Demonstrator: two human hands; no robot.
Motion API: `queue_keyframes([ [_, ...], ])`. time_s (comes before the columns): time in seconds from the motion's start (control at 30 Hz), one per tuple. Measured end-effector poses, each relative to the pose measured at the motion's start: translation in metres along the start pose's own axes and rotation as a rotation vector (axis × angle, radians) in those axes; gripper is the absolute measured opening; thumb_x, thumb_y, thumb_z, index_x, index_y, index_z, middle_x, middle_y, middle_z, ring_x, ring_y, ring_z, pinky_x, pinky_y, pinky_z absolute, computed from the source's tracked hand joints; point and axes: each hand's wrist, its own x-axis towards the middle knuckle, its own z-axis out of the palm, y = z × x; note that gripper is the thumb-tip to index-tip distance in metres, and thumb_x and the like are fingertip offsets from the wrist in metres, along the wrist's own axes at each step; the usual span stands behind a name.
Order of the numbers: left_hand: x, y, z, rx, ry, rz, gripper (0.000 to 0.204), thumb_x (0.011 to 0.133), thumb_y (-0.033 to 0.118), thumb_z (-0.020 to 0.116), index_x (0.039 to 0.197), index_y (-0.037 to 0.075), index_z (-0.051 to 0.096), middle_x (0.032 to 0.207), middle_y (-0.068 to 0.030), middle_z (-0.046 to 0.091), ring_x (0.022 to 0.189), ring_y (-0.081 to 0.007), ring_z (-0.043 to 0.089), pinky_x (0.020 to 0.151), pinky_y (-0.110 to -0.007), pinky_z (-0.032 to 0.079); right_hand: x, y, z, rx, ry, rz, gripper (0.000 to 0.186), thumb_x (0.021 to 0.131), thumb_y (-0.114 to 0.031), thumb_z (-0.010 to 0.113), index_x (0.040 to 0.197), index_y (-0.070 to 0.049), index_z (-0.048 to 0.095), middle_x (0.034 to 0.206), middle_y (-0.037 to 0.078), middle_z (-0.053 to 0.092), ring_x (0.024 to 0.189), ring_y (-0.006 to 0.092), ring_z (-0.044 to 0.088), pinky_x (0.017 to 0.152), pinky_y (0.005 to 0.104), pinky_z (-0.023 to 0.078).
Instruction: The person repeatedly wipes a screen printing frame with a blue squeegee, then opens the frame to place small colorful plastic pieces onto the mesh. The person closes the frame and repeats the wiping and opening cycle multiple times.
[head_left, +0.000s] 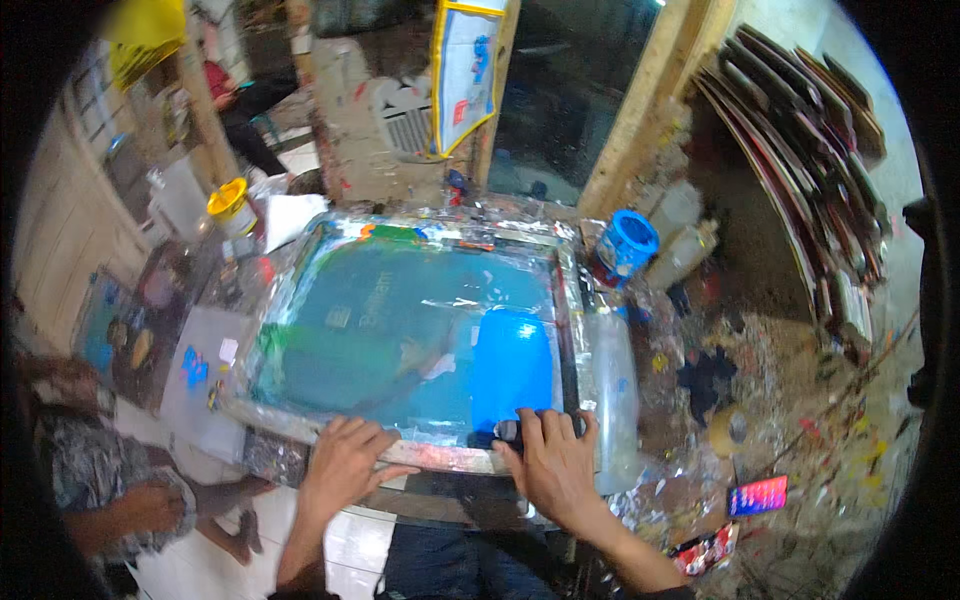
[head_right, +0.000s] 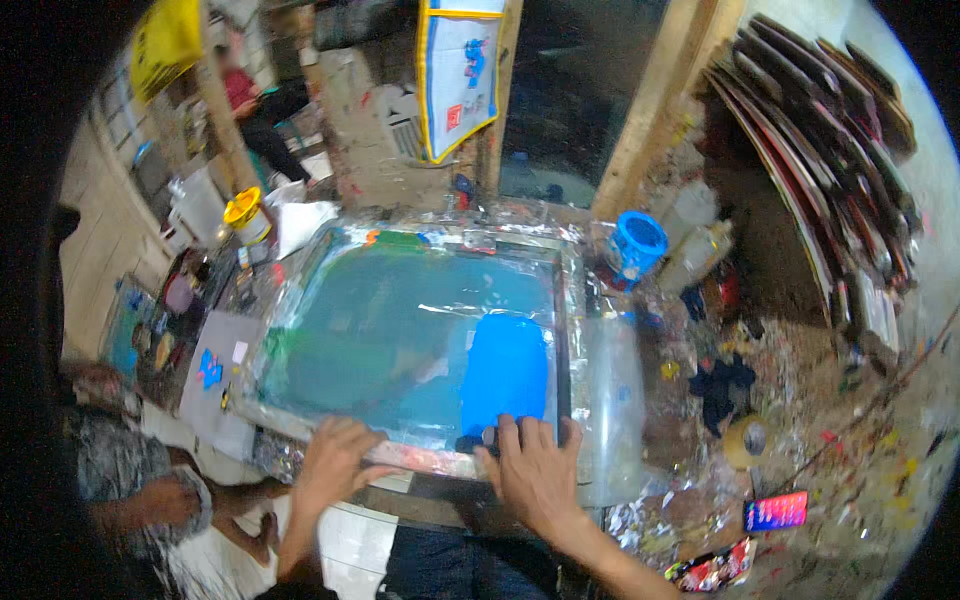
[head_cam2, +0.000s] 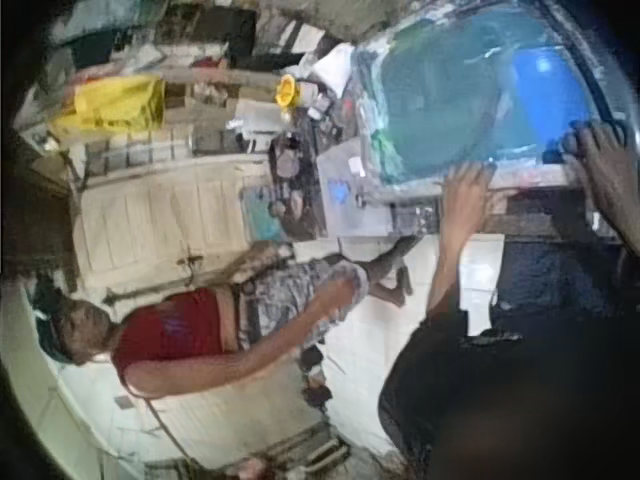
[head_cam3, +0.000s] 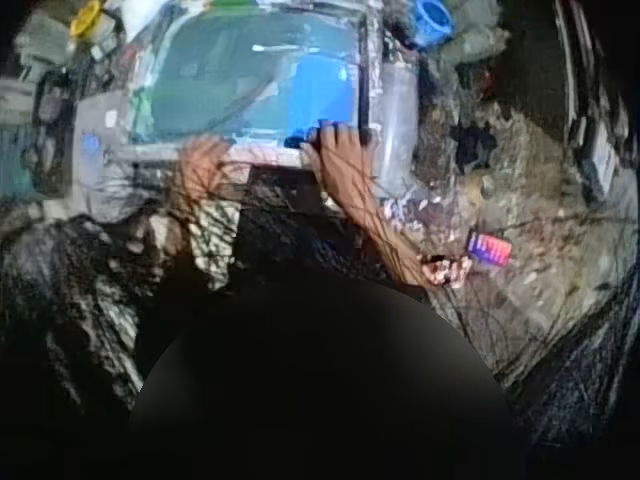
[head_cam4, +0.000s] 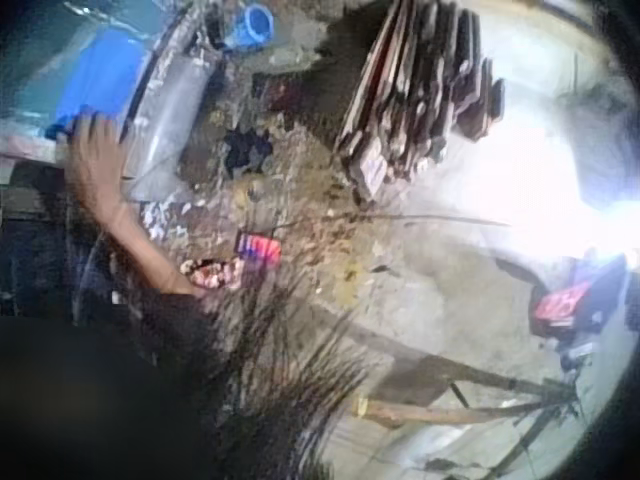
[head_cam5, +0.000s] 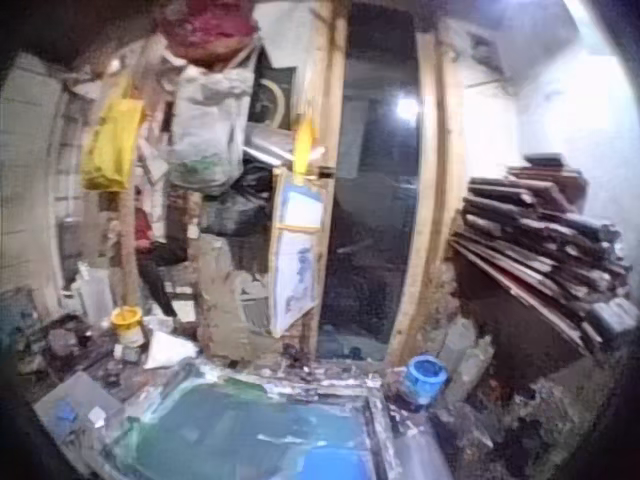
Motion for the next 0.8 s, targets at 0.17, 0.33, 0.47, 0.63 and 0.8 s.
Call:
queue_keyframes([
  [0.17,0.019,0.028,-0.018,0.049,0.684,-0.041,0.032,0.083,0.038,0.084,0.095,0.010,0.073,0.095,-0.0073,0.064,0.094,-0.0279,0.060,0.085,-0.044,0.045,0.070,0.001,-0.065,-0.001,0.366,-0.095,0.037,0.090,-0.038,0.077,0.091,-0.005,0.061,0.082,0.013,0.057,0.078,0.0332,0.058,0.075,0.0458,0.043],
  [0.33,0.034,0.159,0.119,-0.250,0.081,-0.061,0.082,0.095,0.063,0.063,0.152,0.006,0.047,0.140,-0.0362,0.050,0.137,-0.0613,0.036,0.108,-0.075,0.030,0.165,0.034,-0.139,-0.004,0.406,-0.031,0.044,0.094,-0.042,0.070,0.079,-0.003,0.056,0.075,0.020,0.062,0.070,0.0424,0.064,0.063,0.0519,0.050],
  [0.47,0.051,0.156,0.157,-0.813,-0.109,0.101,0.073,0.099,0.063,0.056,0.141,0.003,0.058,0.132,-0.0268,0.059,0.135,-0.0492,0.047,0.116,-0.066,0.029,0.229,0.057,-0.174,-0.039,0.464,-0.130,0.052,0.098,-0.047,0.065,0.095,0.005,0.070,0.076,0.027,0.063,0.076,0.0412,0.067,0.070,0.0469,0.050],
  [0.63,0.110,-0.022,0.135,0.132,0.302,-0.346,0.069,0.095,0.057,0.064,0.151,0.019,0.055,0.166,-0.0177,0.034,0.153,-0.0512,0.021,0.119,-0.071,0.019,0.266,0.076,-0.198,-0.022,0.364,-0.216,0.055,0.100,-0.050,0.058,0.108,0.003,0.073,0.096,0.029,0.070,0.094,0.0437,0.070,0.087,0.0460,0.052],
  [0.8,0.129,-0.066,0.143,0.375,0.092,-0.180,0.059,0.090,0.041,0.066,0.143,0.016,0.064,0.169,-0.0164,0.031,0.154,-0.0436,0.025,0.115,-0.076,0.021,0.290,0.083,-0.211,0.067,0.286,-0.007,0.055,0.100,-0.050,0.057,0.109,0.001,0.075,0.107,0.030,0.070,0.098,0.0444,0.069,0.090,0.0460,0.052],
])
